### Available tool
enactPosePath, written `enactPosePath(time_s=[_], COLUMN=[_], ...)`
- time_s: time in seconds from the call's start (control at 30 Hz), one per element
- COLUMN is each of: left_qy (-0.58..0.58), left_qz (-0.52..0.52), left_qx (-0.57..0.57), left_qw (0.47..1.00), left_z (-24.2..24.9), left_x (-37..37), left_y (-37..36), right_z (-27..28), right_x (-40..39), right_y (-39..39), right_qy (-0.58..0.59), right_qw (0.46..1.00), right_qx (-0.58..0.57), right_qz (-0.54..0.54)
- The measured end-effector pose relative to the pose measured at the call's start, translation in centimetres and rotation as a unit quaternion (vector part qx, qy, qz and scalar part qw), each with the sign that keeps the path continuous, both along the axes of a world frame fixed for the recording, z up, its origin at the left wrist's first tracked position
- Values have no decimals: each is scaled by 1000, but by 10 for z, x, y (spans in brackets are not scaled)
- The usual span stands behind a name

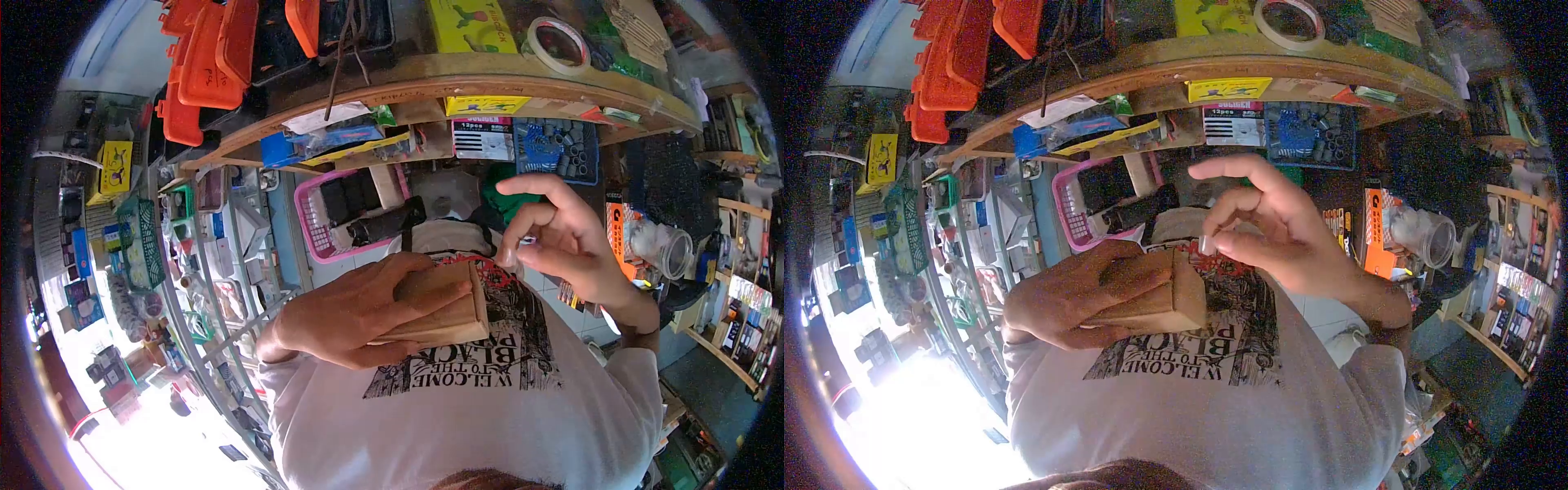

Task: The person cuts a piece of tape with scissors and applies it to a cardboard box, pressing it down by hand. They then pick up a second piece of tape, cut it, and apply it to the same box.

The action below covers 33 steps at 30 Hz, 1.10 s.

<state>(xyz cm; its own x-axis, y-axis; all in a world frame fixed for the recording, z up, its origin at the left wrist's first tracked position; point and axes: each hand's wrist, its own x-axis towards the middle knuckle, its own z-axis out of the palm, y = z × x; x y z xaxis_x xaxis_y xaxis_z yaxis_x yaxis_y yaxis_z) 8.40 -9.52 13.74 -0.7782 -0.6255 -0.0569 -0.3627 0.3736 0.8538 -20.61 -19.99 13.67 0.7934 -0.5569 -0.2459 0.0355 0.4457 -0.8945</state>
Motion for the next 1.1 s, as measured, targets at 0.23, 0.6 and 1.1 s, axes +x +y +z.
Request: enactPosePath(time_s=[0.23, 0.6, 1.1], left_qy=[19, 17, 88], left_qz=[12, 1, 67], left_qx=[-9, 20, 1], left_qw=[1000, 1000, 994], left_z=[-6, -9, -19], left_x=[4, 8, 8], left_y=[5, 9, 22], right_z=[1, -2, 12], right_x=[10, 30, 47], right_y=[-4, -2, -1], right_qy=[16, 63, 172], right_qw=[1000, 990, 962], right_qx=[-2, 106, 165], right_qz=[10, 69, 135])
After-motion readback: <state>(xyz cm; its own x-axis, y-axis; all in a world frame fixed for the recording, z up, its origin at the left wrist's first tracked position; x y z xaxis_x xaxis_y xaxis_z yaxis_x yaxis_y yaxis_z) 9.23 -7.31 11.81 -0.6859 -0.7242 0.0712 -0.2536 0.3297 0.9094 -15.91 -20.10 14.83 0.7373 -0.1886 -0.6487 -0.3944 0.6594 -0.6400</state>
